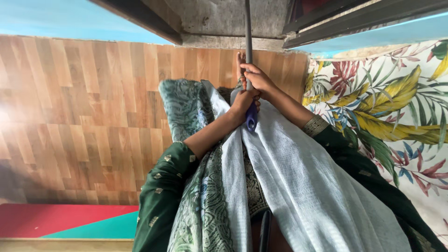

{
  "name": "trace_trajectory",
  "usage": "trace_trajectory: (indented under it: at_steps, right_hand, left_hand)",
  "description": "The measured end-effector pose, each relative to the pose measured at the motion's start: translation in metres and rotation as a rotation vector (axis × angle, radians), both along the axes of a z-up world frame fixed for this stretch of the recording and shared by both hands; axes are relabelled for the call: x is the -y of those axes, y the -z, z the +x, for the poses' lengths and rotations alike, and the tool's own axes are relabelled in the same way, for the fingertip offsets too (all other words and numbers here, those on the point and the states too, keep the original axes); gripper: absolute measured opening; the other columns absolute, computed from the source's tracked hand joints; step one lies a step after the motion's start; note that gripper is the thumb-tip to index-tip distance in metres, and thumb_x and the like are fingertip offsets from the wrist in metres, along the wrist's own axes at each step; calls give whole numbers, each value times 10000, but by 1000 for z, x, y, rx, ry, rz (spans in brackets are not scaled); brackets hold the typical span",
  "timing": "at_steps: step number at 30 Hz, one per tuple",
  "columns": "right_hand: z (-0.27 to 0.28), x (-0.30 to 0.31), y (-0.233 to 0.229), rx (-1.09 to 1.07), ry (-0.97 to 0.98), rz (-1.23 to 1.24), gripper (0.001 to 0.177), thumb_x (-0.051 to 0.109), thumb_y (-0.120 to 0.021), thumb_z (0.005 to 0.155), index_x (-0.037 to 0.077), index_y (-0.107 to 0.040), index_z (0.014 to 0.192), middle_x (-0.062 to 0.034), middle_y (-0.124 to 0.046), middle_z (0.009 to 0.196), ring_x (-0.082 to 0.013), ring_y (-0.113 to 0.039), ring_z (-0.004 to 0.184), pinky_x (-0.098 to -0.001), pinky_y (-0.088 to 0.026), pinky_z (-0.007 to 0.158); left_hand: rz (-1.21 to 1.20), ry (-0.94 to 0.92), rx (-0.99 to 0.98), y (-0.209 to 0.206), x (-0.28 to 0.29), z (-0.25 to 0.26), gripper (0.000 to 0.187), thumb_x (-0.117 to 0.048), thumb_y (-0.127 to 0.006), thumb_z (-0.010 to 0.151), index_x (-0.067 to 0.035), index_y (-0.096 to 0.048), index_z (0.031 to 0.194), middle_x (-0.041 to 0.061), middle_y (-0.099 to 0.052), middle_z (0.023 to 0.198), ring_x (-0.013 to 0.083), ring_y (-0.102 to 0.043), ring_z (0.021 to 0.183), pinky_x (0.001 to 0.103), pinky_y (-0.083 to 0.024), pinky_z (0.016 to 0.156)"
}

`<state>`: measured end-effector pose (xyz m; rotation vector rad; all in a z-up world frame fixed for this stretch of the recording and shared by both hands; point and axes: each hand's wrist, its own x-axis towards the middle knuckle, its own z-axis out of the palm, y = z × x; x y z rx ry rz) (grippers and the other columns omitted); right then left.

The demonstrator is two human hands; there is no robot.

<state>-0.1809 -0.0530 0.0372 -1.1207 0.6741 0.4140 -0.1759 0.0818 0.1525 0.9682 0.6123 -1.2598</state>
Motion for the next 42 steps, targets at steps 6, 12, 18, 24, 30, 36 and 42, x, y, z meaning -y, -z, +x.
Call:
trace_trajectory:
  at_steps: [6, 12, 18, 24, 30, 36, 42]
  right_hand:
    - [24, 27, 67, 21, -54, -186, 375, 96, -474, 1046, 153, -554, 1409, -66, -643, 868, -133, -602, 625, -305, -557, 556]
    - [106, 61, 51, 249, -535, -1268, 542, 145, -638, 924, 103, -495, 1445, -247, -576, 1285, -449, -613, 1037, -578, -521, 756]
    - [159, 84, 5, 168, -858, -1654, 560, 258, -658, 917, 110, -497, 1432, -272, -427, 1413, -453, -594, 1123, -640, -500, 855]
    - [150, 79, -4, -55, -766, -1294, 438, 339, -575, 1041, 160, -490, 1432, -296, -556, 1273, -482, -649, 1049, -557, -547, 827]
    - [126, 66, 21, 83, -621, -718, 577, 350, -618, 1042, 119, -409, 1528, -223, -720, 1228, -303, -691, 1099, -411, -527, 965]
    - [42, 6, 71, 565, -483, -597, 708, 94, -684, 861, 36, -396, 1505, -182, -638, 1277, -295, -657, 1074, -387, -527, 924]
    - [4, -37, 44, 109, -613, -773, 603, 132, -651, 869, 134, -501, 1453, -274, -686, 1161, -390, -685, 1093, -436, -540, 943]
  left_hand:
    - [68, 22, 25, 50, 30, 21, 60, -118, -576, 935, -88, -527, 952, 30, -541, 734, 141, -524, 533, 319, -474, 458]
    - [208, 94, 198, 119, 74, 68, 145, -136, -614, 930, -40, -508, 958, 73, -586, 759, 154, -561, 515, 335, -492, 409]
    - [237, 60, 208, 137, 108, 94, 152, -70, -589, 870, -43, -484, 977, 77, -562, 704, 169, -554, 475, 329, -483, 378]
    - [108, 51, 275, 124, 97, 107, 162, -85, -622, 945, 49, -567, 1016, 76, -591, 748, 158, -582, 519, 327, -524, 435]
    - [-48, -107, 183, 48, 55, 103, 92, -44, -640, 860, -38, -568, 915, 71, -543, 627, 169, -553, 471, 328, -501, 418]
    - [-114, -94, 31, 37, -18, 31, 110, -26, -622, 942, 13, -541, 879, 61, -556, 653, 164, -536, 493, 317, -473, 459]
    - [60, 9, 139, 40, -45, -14, 56, -52, -582, 899, -5, -559, 879, 55, -549, 631, 179, -539, 469, 335, -468, 415]
